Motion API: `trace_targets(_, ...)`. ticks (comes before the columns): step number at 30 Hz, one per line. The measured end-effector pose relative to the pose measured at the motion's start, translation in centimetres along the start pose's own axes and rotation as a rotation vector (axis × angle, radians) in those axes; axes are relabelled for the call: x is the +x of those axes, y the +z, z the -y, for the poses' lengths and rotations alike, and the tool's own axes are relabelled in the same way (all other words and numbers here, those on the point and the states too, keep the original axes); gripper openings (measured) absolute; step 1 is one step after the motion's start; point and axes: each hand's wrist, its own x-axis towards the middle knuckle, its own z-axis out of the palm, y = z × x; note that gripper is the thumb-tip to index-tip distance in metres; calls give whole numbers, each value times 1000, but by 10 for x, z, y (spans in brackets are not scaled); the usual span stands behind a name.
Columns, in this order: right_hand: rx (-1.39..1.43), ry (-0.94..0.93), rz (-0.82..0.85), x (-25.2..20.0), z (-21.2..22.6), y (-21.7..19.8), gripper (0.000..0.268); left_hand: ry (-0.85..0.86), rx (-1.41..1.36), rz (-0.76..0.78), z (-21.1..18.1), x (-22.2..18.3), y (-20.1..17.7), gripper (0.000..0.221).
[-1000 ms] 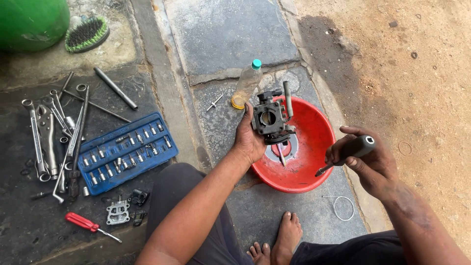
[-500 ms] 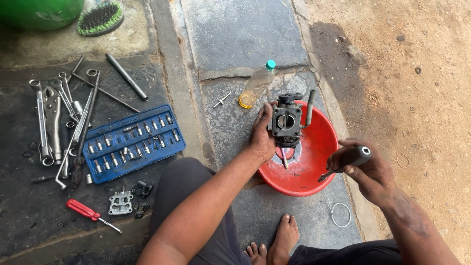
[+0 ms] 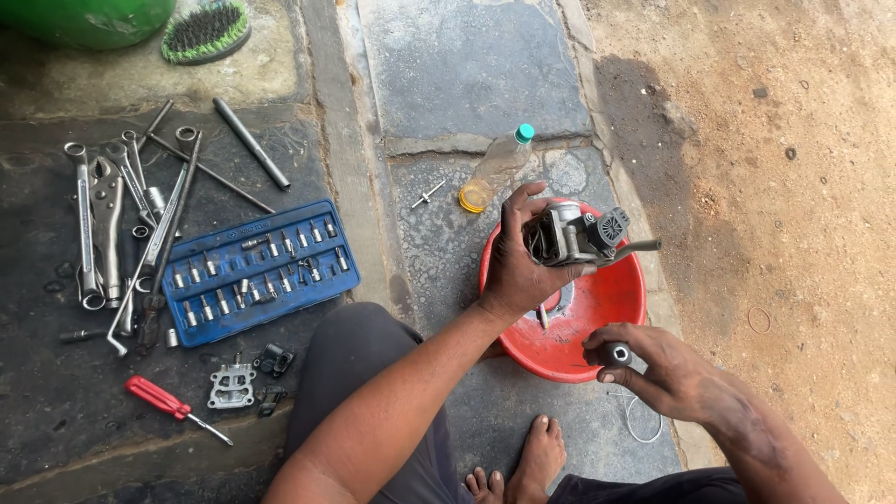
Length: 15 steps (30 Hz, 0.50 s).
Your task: Disassembling and inspecting a carburetor using a screwdriver while sitting on the ground.
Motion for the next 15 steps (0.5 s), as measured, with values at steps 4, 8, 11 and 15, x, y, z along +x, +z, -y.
trace_targets(4, -6, 6, 40, 5, 7, 3, 35, 20, 77, -14, -7, 0, -2, 116)
trace_targets(8, -54, 78, 117, 8, 8, 6, 41, 47, 261, -18, -19, 6, -7, 112)
trace_targets(11, -97, 101, 148, 10, 11, 9, 50, 27, 365, 19, -21, 6, -9, 109)
trace_targets(15, -138, -21, 116, 13, 16, 13, 49, 70, 444, 71, -24, 7, -11, 106)
